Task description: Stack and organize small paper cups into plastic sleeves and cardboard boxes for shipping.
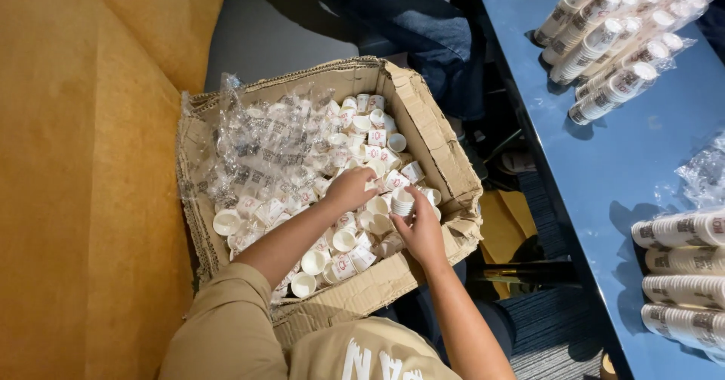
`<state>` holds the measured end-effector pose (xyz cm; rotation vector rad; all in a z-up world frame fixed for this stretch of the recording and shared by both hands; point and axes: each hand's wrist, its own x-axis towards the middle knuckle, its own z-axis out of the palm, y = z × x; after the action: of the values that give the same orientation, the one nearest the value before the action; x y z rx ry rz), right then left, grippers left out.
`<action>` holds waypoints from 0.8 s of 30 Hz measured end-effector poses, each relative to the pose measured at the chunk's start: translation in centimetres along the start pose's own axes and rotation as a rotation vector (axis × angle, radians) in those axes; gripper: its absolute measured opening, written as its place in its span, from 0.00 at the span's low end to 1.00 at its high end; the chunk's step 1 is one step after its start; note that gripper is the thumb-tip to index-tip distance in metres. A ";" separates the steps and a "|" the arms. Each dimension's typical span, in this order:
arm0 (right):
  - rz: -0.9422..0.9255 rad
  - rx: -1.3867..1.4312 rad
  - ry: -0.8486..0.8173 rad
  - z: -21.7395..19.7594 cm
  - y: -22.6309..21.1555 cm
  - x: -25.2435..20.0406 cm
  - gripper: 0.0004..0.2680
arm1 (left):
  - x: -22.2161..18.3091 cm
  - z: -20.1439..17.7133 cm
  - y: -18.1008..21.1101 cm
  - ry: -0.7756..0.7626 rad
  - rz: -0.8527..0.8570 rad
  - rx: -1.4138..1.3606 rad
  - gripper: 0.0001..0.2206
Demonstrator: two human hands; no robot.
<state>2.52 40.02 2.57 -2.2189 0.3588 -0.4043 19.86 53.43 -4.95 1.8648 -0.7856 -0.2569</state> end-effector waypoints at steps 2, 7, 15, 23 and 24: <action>0.022 -0.005 -0.008 0.0 0.1 -0.1 0.25 | 0.2 0.4 -1.0 -0.233 -0.033 0.503 0.20; 0.044 0.026 -0.007 0.0 0.0 -0.2 0.26 | -0.9 4.0 -2.8 -0.569 -0.048 0.586 0.17; -0.114 0.018 0.277 0.1 0.8 -0.8 0.29 | -1.2 1.7 3.6 -0.846 -0.146 0.485 0.23; -0.005 0.073 0.309 -1.1 0.0 -1.3 0.23 | 1.3 -2.1 7.5 -0.286 -0.112 0.096 0.17; 0.000 0.068 0.317 -1.0 0.0 -1.3 0.23 | 1.2 -2.3 8.0 -0.294 -0.107 0.094 0.17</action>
<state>0.94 39.86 2.92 -2.0885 0.5046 -0.7600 18.76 52.54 3.34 1.9860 -0.9099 -0.5810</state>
